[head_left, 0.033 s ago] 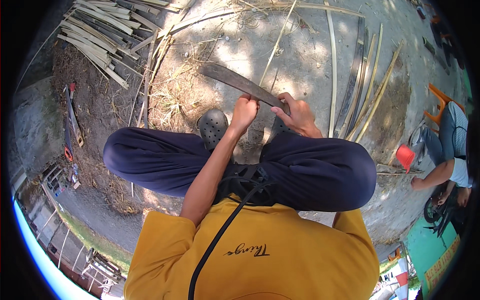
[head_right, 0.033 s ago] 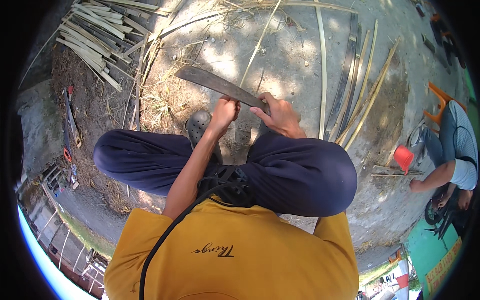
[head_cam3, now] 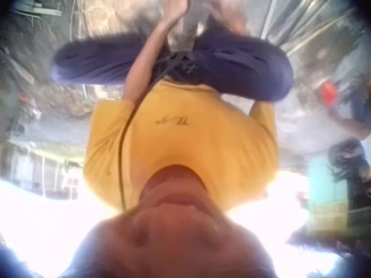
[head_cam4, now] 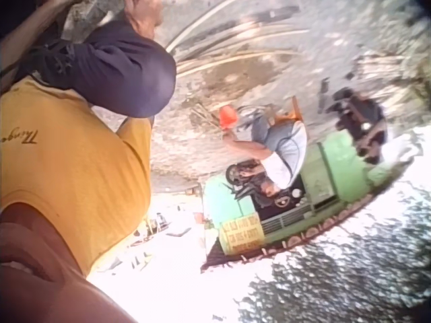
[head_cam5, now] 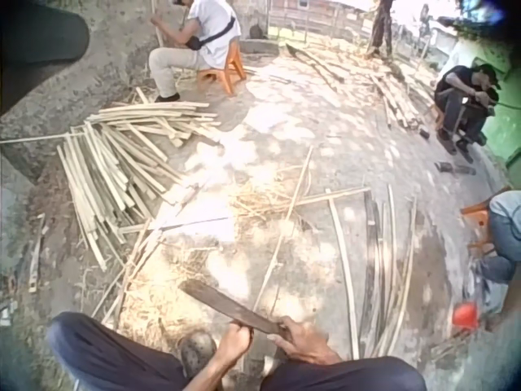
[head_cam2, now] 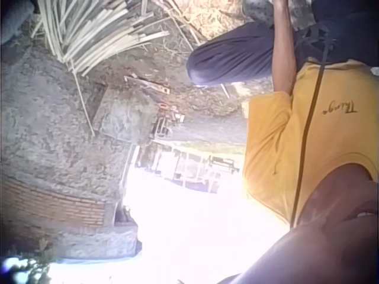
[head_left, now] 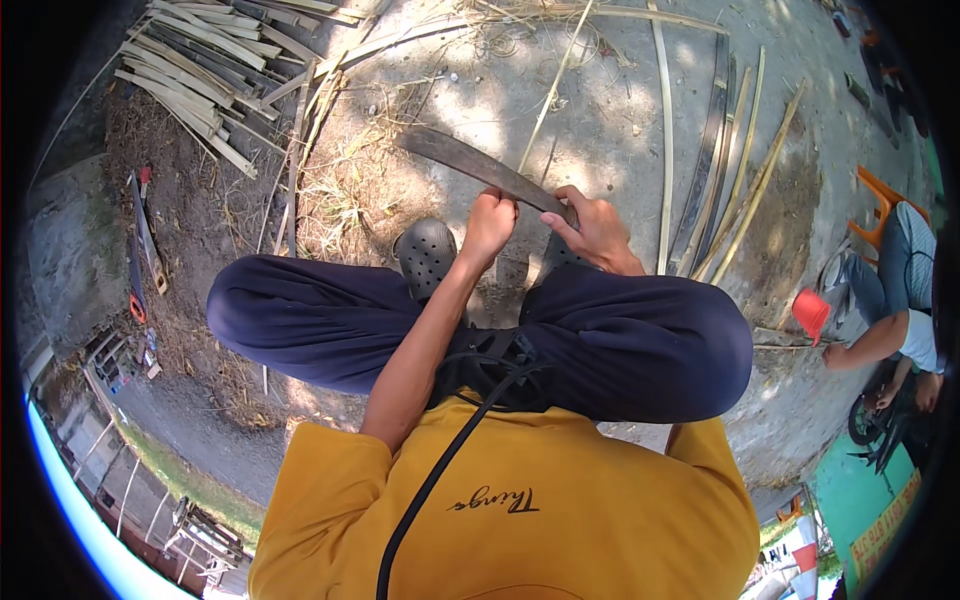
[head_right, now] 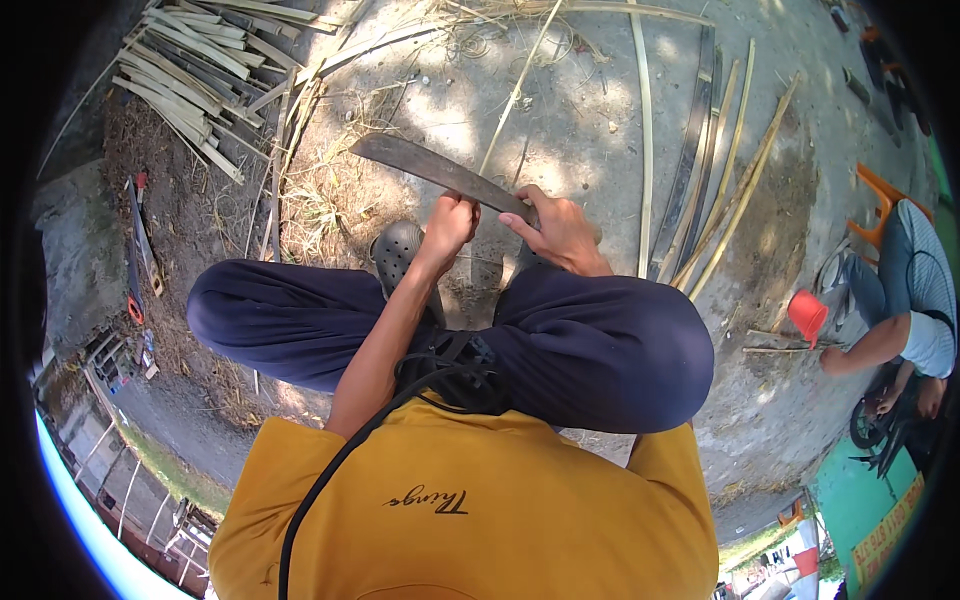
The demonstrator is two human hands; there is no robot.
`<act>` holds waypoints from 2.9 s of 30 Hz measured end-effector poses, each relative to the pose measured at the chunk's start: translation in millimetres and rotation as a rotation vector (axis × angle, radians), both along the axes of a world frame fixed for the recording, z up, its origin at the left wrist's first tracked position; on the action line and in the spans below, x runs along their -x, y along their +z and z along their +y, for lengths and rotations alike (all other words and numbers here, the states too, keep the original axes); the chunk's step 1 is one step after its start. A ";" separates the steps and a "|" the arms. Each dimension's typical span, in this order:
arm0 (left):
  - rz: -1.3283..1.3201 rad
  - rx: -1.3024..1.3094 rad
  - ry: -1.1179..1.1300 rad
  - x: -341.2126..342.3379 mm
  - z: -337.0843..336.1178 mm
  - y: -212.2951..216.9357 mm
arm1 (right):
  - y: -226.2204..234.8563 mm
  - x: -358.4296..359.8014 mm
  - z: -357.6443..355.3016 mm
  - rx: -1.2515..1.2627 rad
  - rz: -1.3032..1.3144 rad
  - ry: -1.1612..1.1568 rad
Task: The person shaves a thin bamboo strip using a machete. They hold the bamboo strip in one hand and run the machete along its length multiple times to remove excess material and smooth it.
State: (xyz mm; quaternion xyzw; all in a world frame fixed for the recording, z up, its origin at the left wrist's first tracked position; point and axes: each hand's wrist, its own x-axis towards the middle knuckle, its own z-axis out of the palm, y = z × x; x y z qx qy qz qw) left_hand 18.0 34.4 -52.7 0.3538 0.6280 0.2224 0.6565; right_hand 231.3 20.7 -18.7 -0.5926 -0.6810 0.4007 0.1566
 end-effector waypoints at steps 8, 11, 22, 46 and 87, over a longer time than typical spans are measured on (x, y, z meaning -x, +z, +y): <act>0.185 -0.357 0.007 -18.4 -4.5 20.7 | -5.4 -1.2 18.3 0.056 0.001 -0.035; 0.301 -0.470 0.004 -18.9 -7.6 24.8 | -9.3 -4.8 24.3 0.022 -0.084 -0.001; 0.551 -0.460 -0.094 -17.3 -24.7 34.1 | -8.0 -18.6 56.2 0.016 -0.194 0.059; 0.740 -0.387 -0.178 -0.6 -23.5 44.1 | -14.6 -13.0 78.6 0.062 -0.192 0.057; 0.830 -0.549 -0.262 37.5 -29.8 73.6 | -6.0 -23.9 101.6 -0.030 -0.272 0.184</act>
